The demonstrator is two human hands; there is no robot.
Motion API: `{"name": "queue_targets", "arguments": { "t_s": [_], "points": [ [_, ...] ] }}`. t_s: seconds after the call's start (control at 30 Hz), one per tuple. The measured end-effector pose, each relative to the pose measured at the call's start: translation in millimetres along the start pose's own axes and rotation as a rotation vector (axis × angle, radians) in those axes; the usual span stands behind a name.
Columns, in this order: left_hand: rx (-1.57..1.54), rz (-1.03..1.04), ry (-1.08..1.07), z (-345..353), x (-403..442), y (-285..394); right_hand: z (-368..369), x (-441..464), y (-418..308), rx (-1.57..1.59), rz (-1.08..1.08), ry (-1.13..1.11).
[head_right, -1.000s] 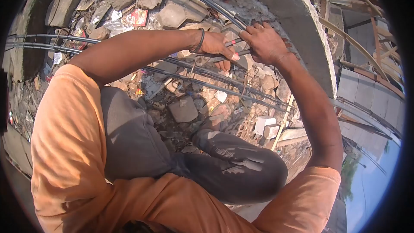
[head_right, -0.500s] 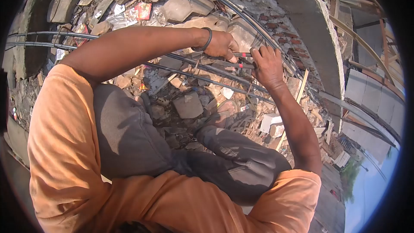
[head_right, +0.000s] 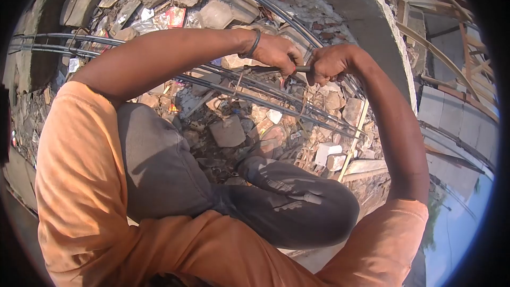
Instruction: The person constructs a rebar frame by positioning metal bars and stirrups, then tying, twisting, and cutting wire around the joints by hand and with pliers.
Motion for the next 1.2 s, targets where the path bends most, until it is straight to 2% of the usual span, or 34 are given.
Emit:
{"name": "queue_targets", "arguments": {
  "t_s": [0.07, 0.13, 0.17, 0.2, 0.23, 0.33, 0.37, 0.47, 0.6, 0.73, 0.83, 0.9, 0.93, 1.0, 1.03, 1.13, 1.2],
  "points": [
    [0.192, 0.004, 0.106, 12, -3, 3, -5, 9, 9, 0.170, 0.018, -0.121],
    [0.337, -0.071, 0.190, 24, 21, -11, -8, 5, 3, 0.169, 0.013, -0.045],
    [0.062, -0.086, 0.049, 18, 19, -14, -8, 3, 1, 0.173, 0.034, -0.015],
    [0.056, -0.082, 0.022, 11, 17, -13, -8, 2, 0, 0.177, 0.056, 0.013],
    [0.048, -0.078, -0.005, 5, 16, -12, -11, 4, -2, -0.030, 0.024, 0.018],
    [0.077, -0.115, -0.027, -2, 22, -10, -4, 8, 2, -0.510, -0.199, 0.279],
    [0.102, -0.108, -0.022, -3, 25, -12, -1, 2, -6, -0.551, -0.133, 0.306],
    [0.216, -0.105, 0.014, -2, 25, -9, 17, 11, 10, -0.591, -0.193, 0.503],
    [0.277, -0.090, 0.019, 1, 29, -8, 32, 13, 16, -0.526, -0.225, 0.522],
    [0.293, -0.095, 0.047, 3, 33, -11, 38, 20, 23, -0.448, -0.347, 0.652],
    [0.272, -0.104, 0.068, 2, 35, -10, 31, 18, 18, -0.480, -0.296, 0.660],
    [0.216, -0.076, 0.129, 4, 36, -10, 19, 10, 1, -0.447, -0.125, 0.456],
    [0.208, -0.125, 0.194, 9, 34, -8, 11, 6, -7, -0.427, -0.042, 0.356],
    [0.198, -0.213, 0.315, 24, 23, 5, -11, 8, -13, -0.227, 0.079, 0.196],
    [0.198, -0.169, 0.423, 23, 26, 4, -18, 5, -15, -0.126, 0.140, 0.119],
    [-0.159, -0.127, 0.305, 13, 26, -11, -29, -26, -44, -0.546, -0.089, 0.448],
    [-0.420, -0.043, 0.221, 20, 19, -9, -23, -40, -39, -0.071, -0.422, 0.801]
  ]
}}
Point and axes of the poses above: each hand's wrist, its own x-axis towards the middle knuckle, its own z-axis out of the palm, y = z × x, the point moved 2 cm from there along x, towards the middle knuckle, and after that the axes turned 4 degrees about -z, right-handed, at the moved point
